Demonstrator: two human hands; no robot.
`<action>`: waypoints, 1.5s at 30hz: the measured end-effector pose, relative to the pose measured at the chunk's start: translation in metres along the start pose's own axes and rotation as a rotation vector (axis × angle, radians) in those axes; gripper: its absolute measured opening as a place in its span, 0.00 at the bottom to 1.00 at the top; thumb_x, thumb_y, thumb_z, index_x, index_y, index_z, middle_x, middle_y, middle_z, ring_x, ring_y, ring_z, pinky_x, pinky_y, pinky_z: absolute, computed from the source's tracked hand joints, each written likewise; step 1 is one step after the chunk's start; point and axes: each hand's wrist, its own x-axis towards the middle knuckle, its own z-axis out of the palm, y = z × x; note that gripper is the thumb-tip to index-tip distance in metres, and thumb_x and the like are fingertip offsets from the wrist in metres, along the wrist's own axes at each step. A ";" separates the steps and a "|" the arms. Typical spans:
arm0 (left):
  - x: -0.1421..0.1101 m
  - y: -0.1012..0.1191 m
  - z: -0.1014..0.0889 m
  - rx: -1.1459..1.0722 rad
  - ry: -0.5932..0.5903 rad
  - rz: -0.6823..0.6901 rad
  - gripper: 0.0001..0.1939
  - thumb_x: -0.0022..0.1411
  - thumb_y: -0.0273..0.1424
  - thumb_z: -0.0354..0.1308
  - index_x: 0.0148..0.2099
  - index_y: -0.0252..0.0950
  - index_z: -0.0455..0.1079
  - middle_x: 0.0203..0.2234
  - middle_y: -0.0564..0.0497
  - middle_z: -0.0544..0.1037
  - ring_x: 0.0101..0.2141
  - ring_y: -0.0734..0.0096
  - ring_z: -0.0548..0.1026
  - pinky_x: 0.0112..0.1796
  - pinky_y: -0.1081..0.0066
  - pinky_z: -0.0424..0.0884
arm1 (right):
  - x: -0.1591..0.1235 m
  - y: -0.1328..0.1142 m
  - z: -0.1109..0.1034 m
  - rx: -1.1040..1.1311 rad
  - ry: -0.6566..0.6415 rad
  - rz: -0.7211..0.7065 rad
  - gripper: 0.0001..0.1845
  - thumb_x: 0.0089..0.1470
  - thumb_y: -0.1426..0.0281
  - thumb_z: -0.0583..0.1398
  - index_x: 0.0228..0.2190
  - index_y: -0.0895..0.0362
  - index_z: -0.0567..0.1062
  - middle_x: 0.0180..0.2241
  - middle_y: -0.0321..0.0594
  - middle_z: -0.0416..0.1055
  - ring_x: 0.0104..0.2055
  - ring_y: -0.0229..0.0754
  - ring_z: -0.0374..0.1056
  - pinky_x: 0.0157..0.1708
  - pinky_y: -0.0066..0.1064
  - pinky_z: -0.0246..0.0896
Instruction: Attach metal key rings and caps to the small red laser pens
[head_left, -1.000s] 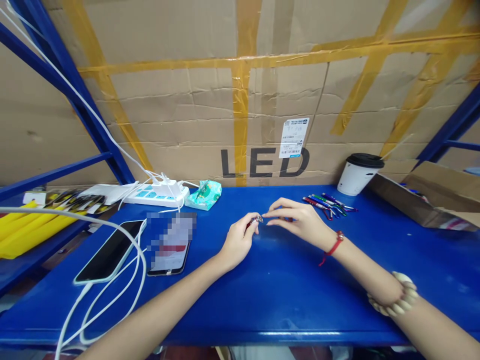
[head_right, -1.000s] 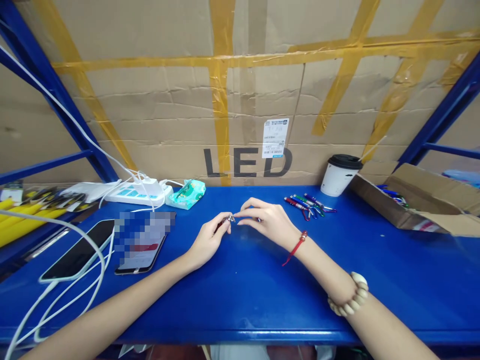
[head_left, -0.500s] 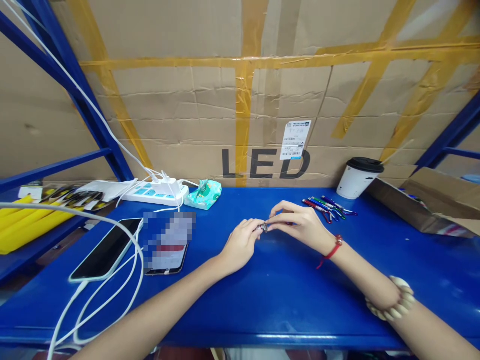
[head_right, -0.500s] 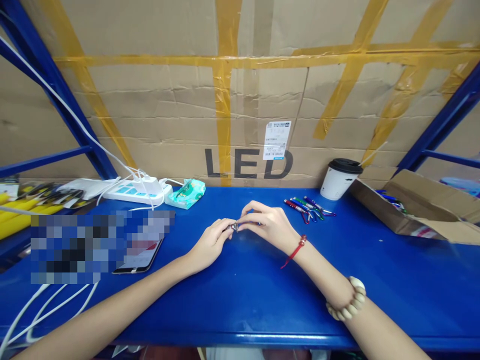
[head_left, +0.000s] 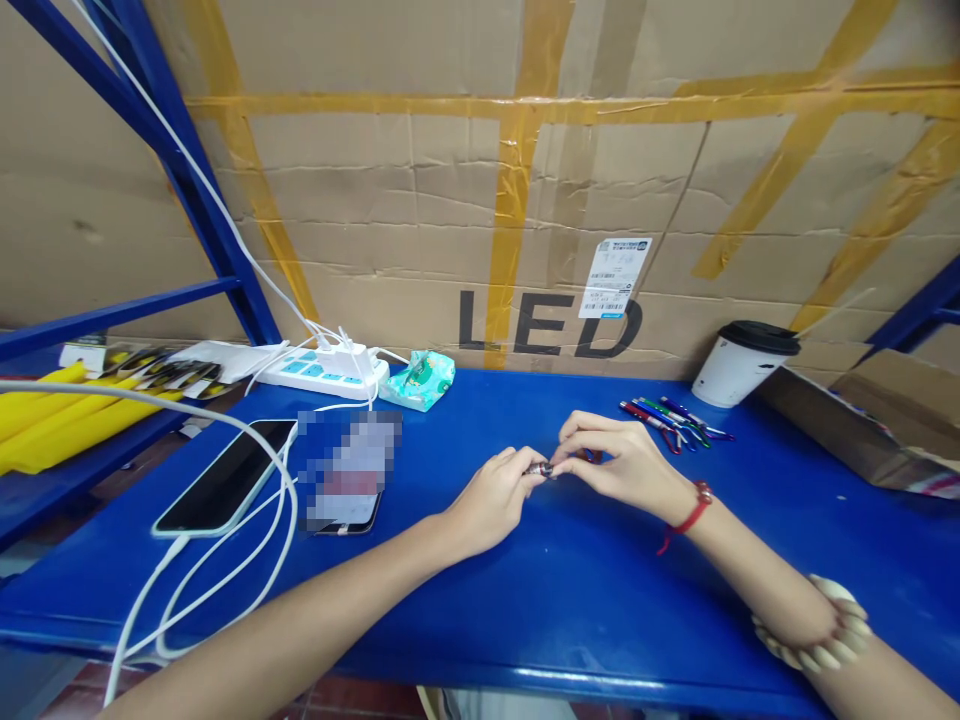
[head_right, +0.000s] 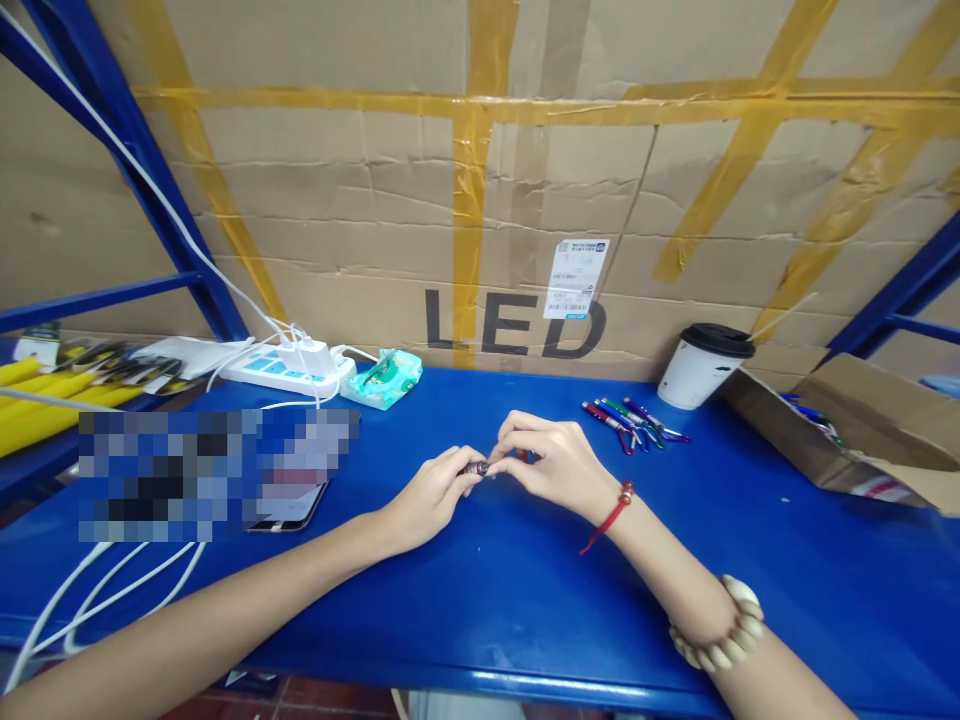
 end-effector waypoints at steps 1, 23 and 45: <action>0.000 -0.001 0.001 -0.041 0.004 -0.010 0.05 0.63 0.28 0.42 0.37 0.36 0.58 0.25 0.52 0.67 0.30 0.70 0.67 0.32 0.72 0.61 | 0.000 -0.002 0.001 -0.010 0.007 0.016 0.12 0.54 0.66 0.57 0.24 0.56 0.76 0.28 0.38 0.69 0.24 0.32 0.63 0.26 0.24 0.56; 0.003 -0.004 0.009 0.002 0.149 -0.067 0.02 0.62 0.30 0.46 0.38 0.37 0.58 0.31 0.51 0.73 0.32 0.69 0.72 0.33 0.73 0.65 | 0.003 -0.022 0.006 -0.071 0.059 0.429 0.09 0.46 0.62 0.61 0.22 0.53 0.76 0.26 0.36 0.72 0.22 0.35 0.64 0.19 0.25 0.51; 0.005 0.001 0.008 -0.079 0.202 -0.095 0.08 0.65 0.30 0.42 0.39 0.37 0.62 0.22 0.57 0.64 0.24 0.78 0.64 0.29 0.77 0.58 | 0.000 -0.002 -0.001 -0.267 0.184 -0.113 0.09 0.56 0.67 0.56 0.33 0.51 0.77 0.33 0.33 0.71 0.22 0.27 0.62 0.20 0.21 0.51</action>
